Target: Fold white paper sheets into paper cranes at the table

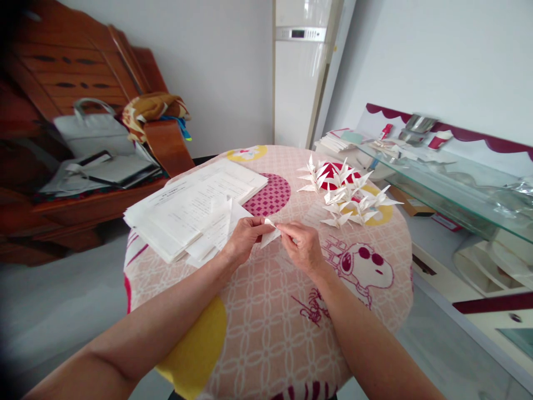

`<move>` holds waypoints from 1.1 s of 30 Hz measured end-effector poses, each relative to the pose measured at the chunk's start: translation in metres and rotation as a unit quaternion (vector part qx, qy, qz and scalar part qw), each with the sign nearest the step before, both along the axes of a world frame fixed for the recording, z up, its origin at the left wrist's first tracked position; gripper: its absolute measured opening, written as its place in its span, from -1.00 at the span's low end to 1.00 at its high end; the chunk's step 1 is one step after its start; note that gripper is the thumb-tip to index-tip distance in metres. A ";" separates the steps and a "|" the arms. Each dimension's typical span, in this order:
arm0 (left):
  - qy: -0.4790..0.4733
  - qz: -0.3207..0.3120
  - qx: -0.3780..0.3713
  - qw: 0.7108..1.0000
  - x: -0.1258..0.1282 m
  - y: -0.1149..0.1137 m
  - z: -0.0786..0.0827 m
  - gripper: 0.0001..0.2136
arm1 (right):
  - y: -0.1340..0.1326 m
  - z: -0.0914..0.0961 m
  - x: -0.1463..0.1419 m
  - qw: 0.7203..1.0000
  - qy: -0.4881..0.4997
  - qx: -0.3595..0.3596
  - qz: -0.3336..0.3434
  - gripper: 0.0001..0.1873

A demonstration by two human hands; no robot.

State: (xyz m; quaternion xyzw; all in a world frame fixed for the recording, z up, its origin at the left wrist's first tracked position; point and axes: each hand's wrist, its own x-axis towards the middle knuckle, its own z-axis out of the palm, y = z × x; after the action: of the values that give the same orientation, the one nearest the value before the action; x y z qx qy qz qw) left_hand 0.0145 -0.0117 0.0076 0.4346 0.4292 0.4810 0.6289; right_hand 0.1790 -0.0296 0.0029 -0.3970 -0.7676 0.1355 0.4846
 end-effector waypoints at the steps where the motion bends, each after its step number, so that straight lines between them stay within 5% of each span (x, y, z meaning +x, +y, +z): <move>1: 0.002 0.000 0.002 1.000 0.000 0.000 0.000 -0.79 | 0.000 0.000 0.001 1.000 -0.019 0.018 0.000 -0.71; 10: -0.005 -0.007 -0.002 1.000 -0.003 0.005 -0.004 -0.78 | 0.003 -0.007 0.005 0.988 -0.139 0.068 -0.002 -0.56; 24: 0.020 0.010 0.023 0.999 -0.004 0.004 -0.004 -0.63 | 0.001 -0.008 0.002 0.975 -0.209 0.081 -0.008 -0.60; 29: 0.054 0.004 0.052 0.997 -0.005 0.006 -0.008 -0.69 | -0.002 -0.002 0.000 0.997 -0.077 -0.005 0.010 -0.73; 33: 0.084 -0.014 0.086 0.993 -0.005 0.005 -0.007 -0.68 | -0.001 -0.002 0.000 0.977 0.090 -0.193 -0.006 -0.65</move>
State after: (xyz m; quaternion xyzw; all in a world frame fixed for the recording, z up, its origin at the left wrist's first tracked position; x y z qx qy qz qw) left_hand 0.0094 -0.0069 0.0004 0.5317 0.4316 0.4693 0.5574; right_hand 0.1788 -0.0305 0.0012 -0.4737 -0.6776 0.3137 0.4669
